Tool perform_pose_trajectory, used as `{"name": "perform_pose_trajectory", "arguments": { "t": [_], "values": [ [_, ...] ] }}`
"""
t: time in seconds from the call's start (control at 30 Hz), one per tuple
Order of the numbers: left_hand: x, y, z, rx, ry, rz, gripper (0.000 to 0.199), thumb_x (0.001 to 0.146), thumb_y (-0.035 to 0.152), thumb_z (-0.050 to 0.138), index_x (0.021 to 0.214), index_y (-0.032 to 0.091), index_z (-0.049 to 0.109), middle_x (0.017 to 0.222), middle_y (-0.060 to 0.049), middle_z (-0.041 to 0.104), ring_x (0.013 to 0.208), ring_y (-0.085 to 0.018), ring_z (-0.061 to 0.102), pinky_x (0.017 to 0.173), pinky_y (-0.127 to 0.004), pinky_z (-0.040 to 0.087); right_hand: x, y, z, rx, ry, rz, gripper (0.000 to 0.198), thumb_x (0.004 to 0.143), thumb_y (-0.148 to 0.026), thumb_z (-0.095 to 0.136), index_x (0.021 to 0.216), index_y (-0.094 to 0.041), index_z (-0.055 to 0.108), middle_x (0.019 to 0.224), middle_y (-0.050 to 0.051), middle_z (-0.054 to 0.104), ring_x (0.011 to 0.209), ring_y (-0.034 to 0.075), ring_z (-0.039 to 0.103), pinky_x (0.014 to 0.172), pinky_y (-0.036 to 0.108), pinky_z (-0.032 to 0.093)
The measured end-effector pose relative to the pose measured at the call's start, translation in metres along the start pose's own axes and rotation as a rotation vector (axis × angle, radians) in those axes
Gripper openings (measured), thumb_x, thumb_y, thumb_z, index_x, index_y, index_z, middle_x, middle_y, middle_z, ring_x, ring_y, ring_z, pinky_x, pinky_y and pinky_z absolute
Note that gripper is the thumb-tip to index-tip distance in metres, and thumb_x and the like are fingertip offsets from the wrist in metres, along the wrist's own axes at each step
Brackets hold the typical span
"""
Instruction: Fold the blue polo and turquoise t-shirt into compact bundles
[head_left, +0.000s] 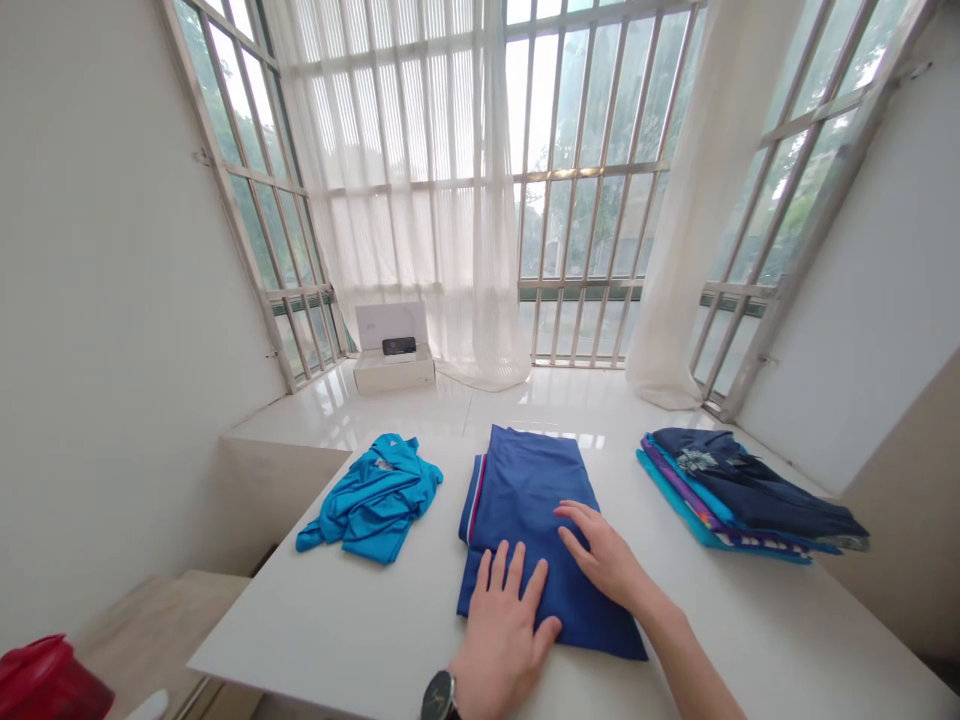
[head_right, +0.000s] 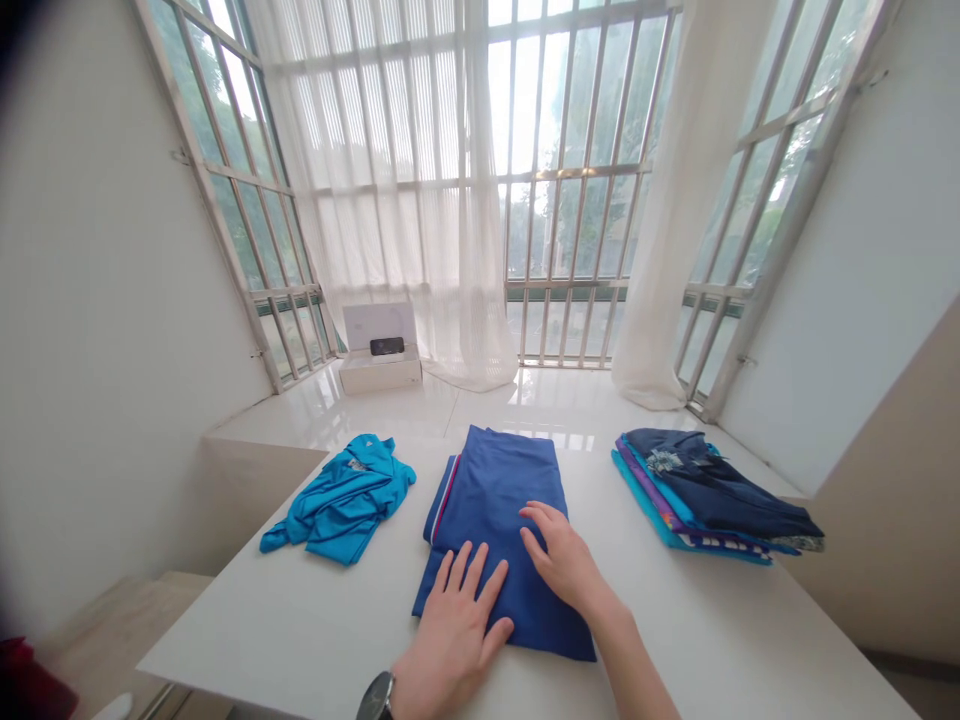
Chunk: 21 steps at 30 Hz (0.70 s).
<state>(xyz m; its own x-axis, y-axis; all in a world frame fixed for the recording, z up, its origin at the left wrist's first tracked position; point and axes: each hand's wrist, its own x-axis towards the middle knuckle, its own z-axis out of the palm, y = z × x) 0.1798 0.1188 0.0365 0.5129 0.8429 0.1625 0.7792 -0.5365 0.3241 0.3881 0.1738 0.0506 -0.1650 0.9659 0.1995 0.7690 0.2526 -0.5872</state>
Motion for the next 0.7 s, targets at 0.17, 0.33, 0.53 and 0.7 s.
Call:
{"name": "perform_pose_trajectory", "arguments": {
  "t": [0.17,0.33,0.53,0.7],
  "values": [
    [-0.011,-0.031,-0.014,0.033,-0.058,0.111,0.056,0.099,0.059,0.032,0.151,0.036,0.033,0.158,-0.006,0.032,0.145,-0.031,0.028,0.117,-0.058,0.026,-0.023,0.002,0.017,-0.342,-0.163,0.036,0.068,0.093,-0.057,0.04,0.147,-0.016,0.044,0.156,0.014,0.037,0.144,0.029,0.033,0.119,0.045,0.029],
    [-0.012,-0.065,-0.046,0.063,-0.137,0.153,0.046,0.103,0.051,0.029,0.143,0.036,0.046,0.154,-0.003,0.04,0.145,-0.028,0.03,0.117,-0.058,0.024,-0.054,-0.051,0.033,-0.445,-0.15,0.102,0.075,0.09,-0.063,0.045,0.144,-0.01,0.048,0.147,0.023,0.047,0.134,0.038,0.046,0.109,0.052,0.039],
    [-0.008,-0.056,-0.046,0.148,-0.099,-0.155,0.055,0.1,0.05,0.033,0.136,0.016,0.057,0.149,-0.017,0.046,0.142,-0.039,0.032,0.113,-0.062,0.026,-0.071,-0.1,0.031,-0.332,-0.191,-0.019,0.048,0.088,-0.047,0.057,0.127,-0.02,0.065,0.12,0.018,0.068,0.108,0.037,0.063,0.09,0.051,0.052],
    [-0.015,-0.049,-0.018,0.09,-0.061,-0.165,0.075,0.094,0.066,0.034,0.15,0.017,0.039,0.159,-0.016,0.027,0.147,-0.045,0.013,0.115,-0.067,0.015,-0.072,-0.03,-0.008,-0.196,-0.045,-0.059,0.044,0.091,-0.051,0.052,0.127,-0.027,0.064,0.138,0.009,0.06,0.128,0.03,0.053,0.107,0.044,0.044]
  ]
}}
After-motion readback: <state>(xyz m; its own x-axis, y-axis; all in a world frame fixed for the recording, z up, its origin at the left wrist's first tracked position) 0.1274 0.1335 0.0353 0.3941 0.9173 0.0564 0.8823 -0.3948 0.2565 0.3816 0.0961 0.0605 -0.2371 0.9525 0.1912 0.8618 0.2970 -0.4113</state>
